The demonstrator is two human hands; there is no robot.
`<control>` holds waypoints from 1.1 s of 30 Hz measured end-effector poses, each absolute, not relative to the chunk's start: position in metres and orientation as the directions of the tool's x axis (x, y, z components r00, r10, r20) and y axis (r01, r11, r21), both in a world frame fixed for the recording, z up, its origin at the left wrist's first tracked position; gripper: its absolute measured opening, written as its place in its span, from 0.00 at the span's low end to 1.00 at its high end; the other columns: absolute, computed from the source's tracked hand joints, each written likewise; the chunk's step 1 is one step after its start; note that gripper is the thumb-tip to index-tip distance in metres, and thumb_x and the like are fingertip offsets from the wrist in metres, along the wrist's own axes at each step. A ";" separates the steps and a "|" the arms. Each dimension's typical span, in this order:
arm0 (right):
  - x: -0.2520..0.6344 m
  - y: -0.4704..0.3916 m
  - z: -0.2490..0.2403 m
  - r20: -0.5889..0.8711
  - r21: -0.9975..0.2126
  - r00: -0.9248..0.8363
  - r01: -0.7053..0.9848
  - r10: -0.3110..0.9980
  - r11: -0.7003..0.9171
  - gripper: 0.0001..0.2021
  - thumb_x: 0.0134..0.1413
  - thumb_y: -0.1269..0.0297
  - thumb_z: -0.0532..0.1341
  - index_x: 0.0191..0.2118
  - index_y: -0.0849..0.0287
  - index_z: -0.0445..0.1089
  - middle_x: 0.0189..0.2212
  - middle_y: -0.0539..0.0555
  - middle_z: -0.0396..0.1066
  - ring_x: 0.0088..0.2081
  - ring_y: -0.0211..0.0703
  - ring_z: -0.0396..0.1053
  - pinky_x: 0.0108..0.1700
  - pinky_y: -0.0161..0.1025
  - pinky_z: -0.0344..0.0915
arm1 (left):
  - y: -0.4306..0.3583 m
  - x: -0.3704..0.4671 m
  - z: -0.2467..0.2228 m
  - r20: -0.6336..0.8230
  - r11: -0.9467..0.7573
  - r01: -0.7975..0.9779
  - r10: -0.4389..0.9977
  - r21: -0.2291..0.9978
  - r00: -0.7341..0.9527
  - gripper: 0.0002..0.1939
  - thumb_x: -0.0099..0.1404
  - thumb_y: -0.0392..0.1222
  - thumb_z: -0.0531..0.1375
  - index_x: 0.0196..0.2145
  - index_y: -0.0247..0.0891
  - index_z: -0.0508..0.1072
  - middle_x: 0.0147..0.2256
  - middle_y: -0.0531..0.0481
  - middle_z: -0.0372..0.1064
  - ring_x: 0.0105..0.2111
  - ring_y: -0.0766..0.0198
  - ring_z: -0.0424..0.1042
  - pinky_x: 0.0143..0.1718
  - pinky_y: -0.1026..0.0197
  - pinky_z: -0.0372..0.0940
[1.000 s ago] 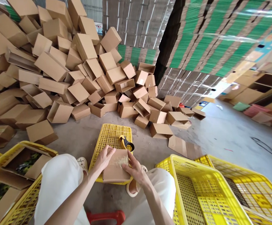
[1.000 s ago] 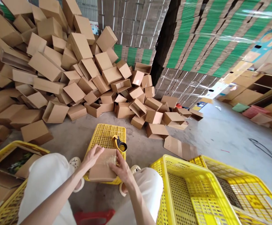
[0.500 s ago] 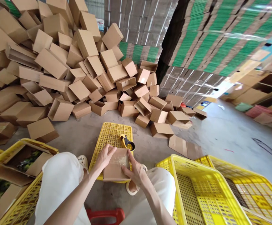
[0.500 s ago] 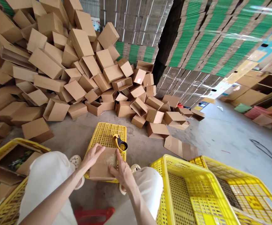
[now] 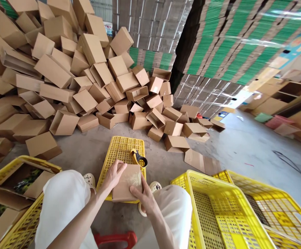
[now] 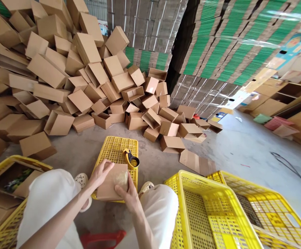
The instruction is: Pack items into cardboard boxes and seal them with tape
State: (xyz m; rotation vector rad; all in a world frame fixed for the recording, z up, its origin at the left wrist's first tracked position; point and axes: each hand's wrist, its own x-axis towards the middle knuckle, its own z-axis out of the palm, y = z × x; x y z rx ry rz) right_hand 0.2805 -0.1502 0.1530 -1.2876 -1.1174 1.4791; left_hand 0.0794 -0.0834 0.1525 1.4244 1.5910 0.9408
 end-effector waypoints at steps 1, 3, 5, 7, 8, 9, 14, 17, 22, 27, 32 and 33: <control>0.278 -0.152 0.151 -0.251 -0.959 -0.088 -0.111 0.964 -0.260 0.53 0.46 0.41 0.76 0.75 0.50 0.60 0.67 0.56 0.71 0.68 0.63 0.66 0.68 0.57 0.66 | -0.085 0.080 0.151 -0.069 0.091 0.402 0.995 0.911 -0.069 0.24 0.70 0.66 0.55 0.48 0.44 0.72 0.50 0.40 0.79 0.53 0.47 0.78 0.56 0.48 0.68; 0.273 -0.152 0.150 -0.273 -0.948 -0.027 -0.164 0.961 -0.274 0.50 0.48 0.39 0.75 0.73 0.52 0.63 0.66 0.57 0.72 0.68 0.64 0.67 0.68 0.56 0.66 | -0.088 0.079 0.148 -0.051 0.079 0.376 0.995 0.923 -0.083 0.28 0.68 0.65 0.58 0.55 0.43 0.70 0.57 0.38 0.75 0.59 0.46 0.75 0.60 0.48 0.66; 0.269 -0.149 0.151 -0.262 -0.957 0.037 -0.137 0.964 -0.255 0.46 0.52 0.38 0.73 0.72 0.54 0.65 0.66 0.57 0.72 0.68 0.64 0.67 0.69 0.56 0.64 | -0.092 0.079 0.147 -0.055 0.078 0.361 0.996 0.929 -0.074 0.38 0.61 0.64 0.66 0.62 0.42 0.65 0.62 0.36 0.70 0.63 0.44 0.71 0.62 0.47 0.65; 0.266 -0.147 0.154 -0.235 -0.970 0.087 -0.083 0.968 -0.228 0.44 0.55 0.36 0.70 0.71 0.55 0.67 0.66 0.58 0.72 0.68 0.64 0.66 0.70 0.56 0.63 | -0.096 0.079 0.149 -0.086 0.099 0.356 0.995 0.929 -0.052 0.48 0.53 0.64 0.72 0.64 0.40 0.63 0.63 0.34 0.69 0.63 0.42 0.70 0.62 0.46 0.65; 0.265 -0.146 0.155 -0.220 -0.975 0.105 -0.058 0.970 -0.215 0.43 0.56 0.36 0.69 0.71 0.56 0.68 0.66 0.58 0.72 0.68 0.65 0.66 0.70 0.57 0.62 | -0.098 0.080 0.151 -0.103 0.114 0.353 0.993 0.929 -0.048 0.50 0.50 0.64 0.73 0.63 0.39 0.63 0.61 0.34 0.70 0.61 0.41 0.72 0.60 0.45 0.66; 0.264 -0.145 0.156 -0.205 -0.979 0.122 -0.036 0.971 -0.202 0.43 0.56 0.35 0.68 0.70 0.56 0.69 0.66 0.58 0.72 0.68 0.65 0.66 0.71 0.57 0.62 | -0.100 0.080 0.153 -0.115 0.127 0.347 0.992 0.929 -0.055 0.49 0.50 0.65 0.73 0.62 0.39 0.64 0.59 0.34 0.71 0.59 0.41 0.73 0.59 0.45 0.67; 0.260 -0.150 0.160 -0.126 -0.990 0.226 0.029 0.966 -0.136 0.39 0.59 0.31 0.63 0.64 0.58 0.76 0.62 0.61 0.76 0.68 0.65 0.67 0.72 0.56 0.60 | -0.113 0.087 0.162 -0.072 0.120 0.312 0.985 0.942 -0.160 0.34 0.58 0.69 0.66 0.51 0.41 0.70 0.50 0.40 0.78 0.52 0.43 0.77 0.56 0.44 0.69; 0.264 -0.156 0.159 -0.101 -0.993 0.218 0.032 0.971 -0.110 0.39 0.58 0.32 0.65 0.64 0.57 0.76 0.63 0.61 0.75 0.68 0.64 0.67 0.72 0.56 0.60 | -0.120 0.090 0.161 -0.025 0.096 0.313 0.975 0.945 -0.221 0.29 0.64 0.70 0.61 0.48 0.43 0.73 0.47 0.42 0.78 0.50 0.45 0.77 0.55 0.44 0.70; 0.270 -0.159 0.163 -0.114 -0.993 0.094 0.022 0.989 -0.117 0.34 0.60 0.36 0.66 0.64 0.54 0.77 0.61 0.57 0.77 0.66 0.64 0.70 0.70 0.57 0.64 | -0.126 0.089 0.155 0.012 0.082 0.313 0.958 0.946 -0.288 0.26 0.69 0.69 0.56 0.47 0.43 0.73 0.47 0.42 0.79 0.50 0.45 0.78 0.55 0.45 0.70; 0.253 -0.155 0.175 -0.051 -0.989 0.090 0.133 0.995 -0.062 0.31 0.66 0.37 0.61 0.63 0.53 0.78 0.61 0.56 0.77 0.65 0.63 0.72 0.69 0.56 0.65 | -0.140 0.078 0.143 -0.002 0.131 0.296 0.917 0.946 -0.399 0.31 0.65 0.72 0.60 0.50 0.43 0.72 0.47 0.42 0.79 0.50 0.44 0.78 0.53 0.44 0.71; 0.232 -0.154 0.175 0.133 -0.957 0.061 0.266 0.989 0.113 0.27 0.71 0.43 0.59 0.63 0.54 0.77 0.62 0.58 0.76 0.66 0.59 0.71 0.71 0.55 0.64 | -0.138 0.070 0.116 0.002 0.133 0.241 0.873 0.961 -0.488 0.32 0.66 0.72 0.60 0.50 0.41 0.73 0.48 0.41 0.78 0.51 0.44 0.78 0.55 0.42 0.72; 0.229 -0.154 0.171 0.175 -0.940 0.046 0.305 0.984 0.153 0.26 0.72 0.46 0.58 0.65 0.54 0.76 0.63 0.58 0.74 0.68 0.57 0.68 0.72 0.55 0.63 | -0.133 0.069 0.108 0.029 0.110 0.260 0.877 0.959 -0.480 0.31 0.67 0.72 0.59 0.50 0.41 0.73 0.49 0.40 0.78 0.53 0.44 0.78 0.57 0.41 0.72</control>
